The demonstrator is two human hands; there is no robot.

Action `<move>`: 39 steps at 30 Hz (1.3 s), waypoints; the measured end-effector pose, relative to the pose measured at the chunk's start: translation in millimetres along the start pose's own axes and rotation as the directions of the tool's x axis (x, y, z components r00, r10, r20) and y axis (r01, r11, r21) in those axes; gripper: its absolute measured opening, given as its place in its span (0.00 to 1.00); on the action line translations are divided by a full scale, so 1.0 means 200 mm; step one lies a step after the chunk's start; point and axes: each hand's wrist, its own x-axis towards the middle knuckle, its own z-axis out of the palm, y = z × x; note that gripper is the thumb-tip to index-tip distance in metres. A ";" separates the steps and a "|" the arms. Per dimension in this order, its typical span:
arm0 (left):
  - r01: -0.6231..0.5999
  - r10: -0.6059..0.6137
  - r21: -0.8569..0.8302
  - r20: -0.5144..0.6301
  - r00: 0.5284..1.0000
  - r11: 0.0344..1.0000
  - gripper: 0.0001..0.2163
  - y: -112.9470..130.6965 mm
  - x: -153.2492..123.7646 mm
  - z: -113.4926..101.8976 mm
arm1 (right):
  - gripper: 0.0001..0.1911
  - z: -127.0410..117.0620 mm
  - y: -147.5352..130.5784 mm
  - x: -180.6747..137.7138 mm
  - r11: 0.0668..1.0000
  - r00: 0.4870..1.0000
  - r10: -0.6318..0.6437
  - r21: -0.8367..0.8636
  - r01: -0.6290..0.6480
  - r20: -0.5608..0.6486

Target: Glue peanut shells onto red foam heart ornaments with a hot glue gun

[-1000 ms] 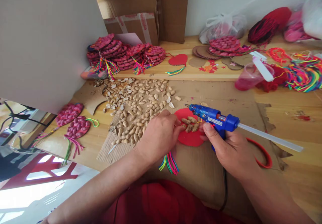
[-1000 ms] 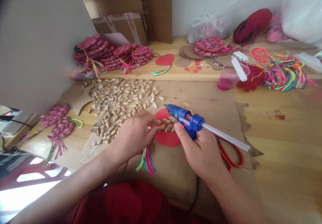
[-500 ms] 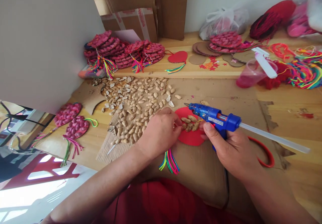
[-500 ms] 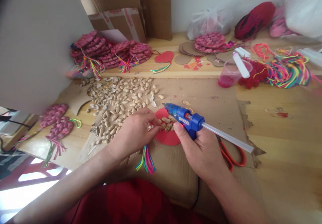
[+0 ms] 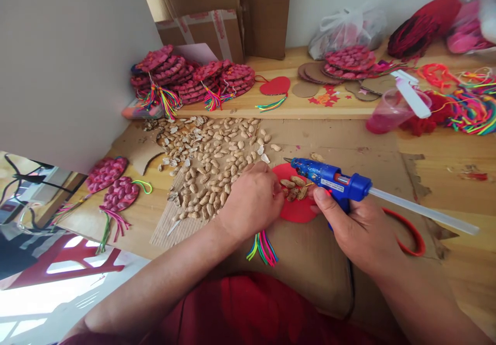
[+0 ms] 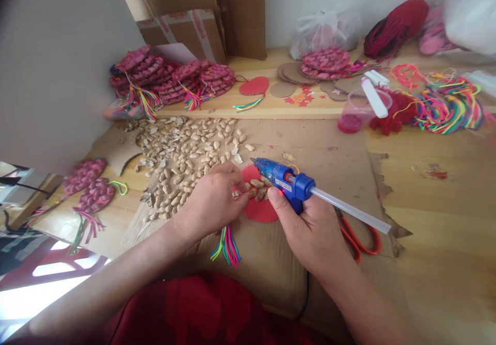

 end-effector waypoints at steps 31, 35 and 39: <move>-0.178 0.185 -0.290 -0.002 0.983 0.940 0.10 -0.13 -0.04 -0.03 | 0.11 0.01 -0.02 0.00 0.999 0.999 0.017 0.033 -0.015 -0.045; -0.181 0.188 -0.284 -0.002 0.982 0.942 0.11 -0.14 -0.08 -0.02 | 0.11 0.00 0.01 -0.01 0.996 0.997 0.048 0.080 -0.043 -0.066; -0.173 0.180 -0.274 -0.002 0.984 0.946 0.12 -0.13 -0.10 -0.02 | 0.12 0.00 0.03 -0.01 0.994 0.994 0.063 0.092 -0.055 -0.088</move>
